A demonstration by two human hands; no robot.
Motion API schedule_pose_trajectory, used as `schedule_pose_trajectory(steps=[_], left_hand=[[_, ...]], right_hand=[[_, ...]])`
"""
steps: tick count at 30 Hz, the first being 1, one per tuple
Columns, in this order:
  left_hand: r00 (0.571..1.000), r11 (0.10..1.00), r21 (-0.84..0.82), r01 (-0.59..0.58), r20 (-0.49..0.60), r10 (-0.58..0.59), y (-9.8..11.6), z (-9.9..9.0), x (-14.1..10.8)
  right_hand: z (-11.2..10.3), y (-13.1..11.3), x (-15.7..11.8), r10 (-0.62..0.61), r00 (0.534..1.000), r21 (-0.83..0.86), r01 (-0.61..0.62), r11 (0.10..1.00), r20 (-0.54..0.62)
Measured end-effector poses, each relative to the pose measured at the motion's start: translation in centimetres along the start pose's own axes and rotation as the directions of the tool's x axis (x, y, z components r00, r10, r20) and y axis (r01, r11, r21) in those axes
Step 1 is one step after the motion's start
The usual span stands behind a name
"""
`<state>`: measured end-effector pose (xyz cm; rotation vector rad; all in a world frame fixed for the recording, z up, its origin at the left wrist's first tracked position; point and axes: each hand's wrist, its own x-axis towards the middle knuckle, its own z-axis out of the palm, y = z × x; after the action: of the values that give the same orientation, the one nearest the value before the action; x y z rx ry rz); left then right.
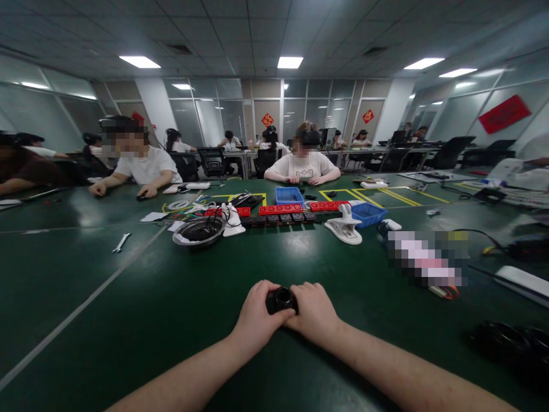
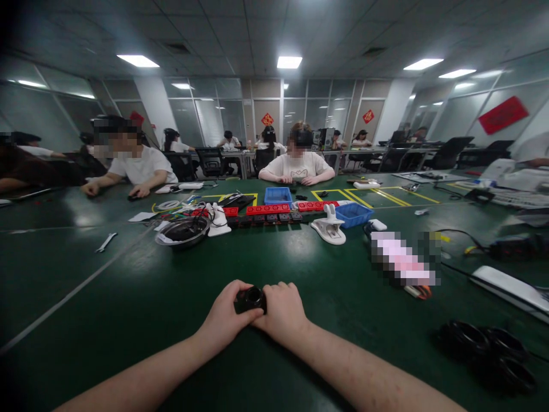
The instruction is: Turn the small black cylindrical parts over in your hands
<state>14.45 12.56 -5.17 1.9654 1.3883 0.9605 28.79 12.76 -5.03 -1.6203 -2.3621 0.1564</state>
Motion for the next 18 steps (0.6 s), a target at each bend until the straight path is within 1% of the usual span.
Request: schedule_pose_trajectory(steps=[1,3,4,6,8,10,13,15,18], left_hand=[[1.000,1.000,-0.009,-0.003,-0.003,0.003,-0.2,0.1,0.0],[1.000,0.999,-0.035,-0.007,0.009,0.007,-0.4,0.2,0.1],[1.000,0.999,-0.053,-0.004,0.024,0.005,-0.5,0.2,0.2],[0.999,0.996,-0.089,-0.001,0.051,0.006,-0.6,0.1,0.2],[0.996,0.995,-0.101,-0.020,0.084,0.028,-0.4,-0.1,0.2],[0.990,0.994,-0.094,-0.055,0.127,0.066,-0.2,-0.5,0.1],[0.974,0.988,-0.103,-0.112,0.186,0.130,-0.2,-1.1,0.1],[0.966,0.984,-0.113,-0.137,0.203,0.157,-0.4,-1.5,0.1],[0.965,0.983,-0.116,-0.145,0.203,0.167,-0.8,-2.1,0.4]], right_hand=[[0.0,-0.1,-0.1,0.001,1.000,-0.012,-0.001,1.000,-0.026],[-0.1,0.1,-0.2,-0.034,0.998,0.049,0.037,0.998,-0.057],[-0.1,0.3,-0.1,-0.072,0.996,0.117,0.078,0.990,-0.056],[-0.2,1.1,0.0,-0.172,0.985,0.279,0.171,0.945,-0.023],[-0.3,1.9,0.2,-0.250,0.968,0.406,0.218,0.887,0.026],[-0.5,2.6,0.4,-0.278,0.958,0.485,0.210,0.849,0.071],[-0.7,3.3,0.8,-0.275,0.952,0.558,0.157,0.815,0.134],[-0.8,3.4,0.9,-0.264,0.951,0.580,0.127,0.805,0.159],[-0.9,3.5,1.0,-0.260,0.946,0.602,0.094,0.793,0.195]])
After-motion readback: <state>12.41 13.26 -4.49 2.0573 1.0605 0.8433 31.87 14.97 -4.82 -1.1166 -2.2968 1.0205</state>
